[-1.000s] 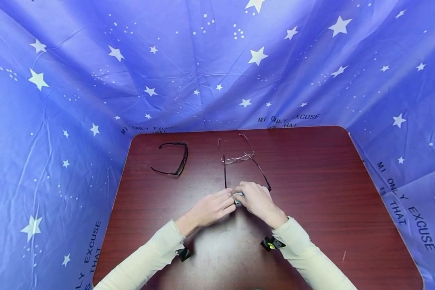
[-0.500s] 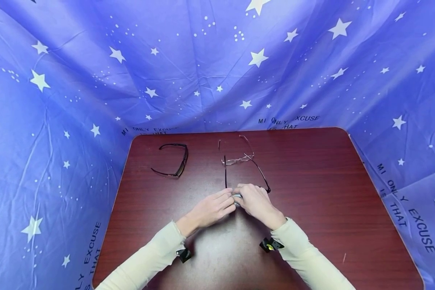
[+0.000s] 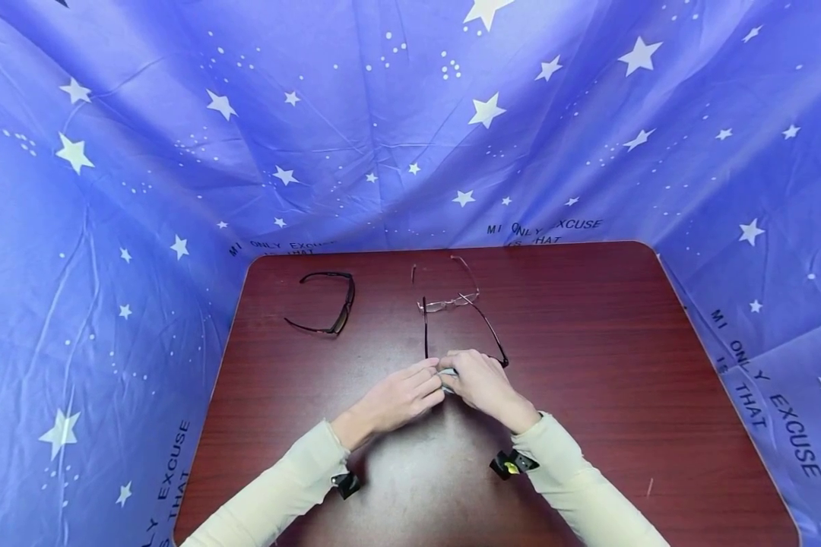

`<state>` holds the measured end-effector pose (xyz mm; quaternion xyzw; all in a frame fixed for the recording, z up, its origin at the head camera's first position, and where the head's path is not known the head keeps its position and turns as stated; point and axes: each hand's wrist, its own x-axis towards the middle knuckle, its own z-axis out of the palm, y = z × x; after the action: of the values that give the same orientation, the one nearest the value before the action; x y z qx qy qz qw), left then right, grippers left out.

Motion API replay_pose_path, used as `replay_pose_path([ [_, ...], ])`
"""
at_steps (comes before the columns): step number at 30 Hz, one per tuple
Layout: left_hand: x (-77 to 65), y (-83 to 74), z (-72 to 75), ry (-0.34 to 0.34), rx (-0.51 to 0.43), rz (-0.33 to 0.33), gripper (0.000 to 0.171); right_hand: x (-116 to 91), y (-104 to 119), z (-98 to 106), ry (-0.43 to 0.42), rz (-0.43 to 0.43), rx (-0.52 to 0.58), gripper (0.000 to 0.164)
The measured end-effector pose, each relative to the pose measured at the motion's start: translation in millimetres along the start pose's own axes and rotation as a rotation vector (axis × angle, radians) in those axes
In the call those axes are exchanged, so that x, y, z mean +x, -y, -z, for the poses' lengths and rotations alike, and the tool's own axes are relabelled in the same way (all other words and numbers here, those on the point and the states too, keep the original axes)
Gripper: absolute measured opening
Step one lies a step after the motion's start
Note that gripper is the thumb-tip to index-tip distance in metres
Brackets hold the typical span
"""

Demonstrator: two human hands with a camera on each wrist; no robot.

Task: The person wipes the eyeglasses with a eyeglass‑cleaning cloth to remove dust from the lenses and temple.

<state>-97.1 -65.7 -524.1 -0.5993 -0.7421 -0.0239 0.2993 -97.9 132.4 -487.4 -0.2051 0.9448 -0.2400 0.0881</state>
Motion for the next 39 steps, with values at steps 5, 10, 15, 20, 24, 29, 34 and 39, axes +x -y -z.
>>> replay_pose_path([
  [5, -1.2, -0.2, 0.9, 0.009, 0.005, 0.007, 0.003, 1, -8, 0, -0.014, -0.051, -0.04, 0.007],
  [10, -1.5, -0.7, 1.7, 0.005, -0.004, 0.011, 0.004, 1, -11, -1, -0.013, -0.066, -0.024, 0.006],
  [15, -1.4, -1.7, 0.9, 0.015, -0.003, 0.009, 0.004, 0, -5, -4, 0.012, -0.005, 0.013, 0.004],
  [20, -1.8, -2.1, 1.4, 0.029, 0.015, 0.015, 0.009, 1, -7, -5, -0.011, -0.038, -0.015, 0.007],
  [24, -2.6, -1.7, 2.3, 0.04, 0.008, 0.009, 0.01, 1, -14, -7, -0.015, -0.088, -0.022, 0.009],
  [29, -3.5, 1.8, 4.0, 0.057, -0.015, -0.001, 0.005, -1, -20, -7, -0.107, -0.037, 0.041, 0.01],
  [34, -6.3, 5.9, 7.1, 0.055, -0.002, -0.008, 0.006, -2, -26, 6, -0.311, -0.006, 0.142, 0.014],
  [39, -7.9, 6.6, 9.2, 0.047, 0.017, -0.005, 0.003, -3, -35, 19, -0.377, -0.072, 0.089, 0.017],
])
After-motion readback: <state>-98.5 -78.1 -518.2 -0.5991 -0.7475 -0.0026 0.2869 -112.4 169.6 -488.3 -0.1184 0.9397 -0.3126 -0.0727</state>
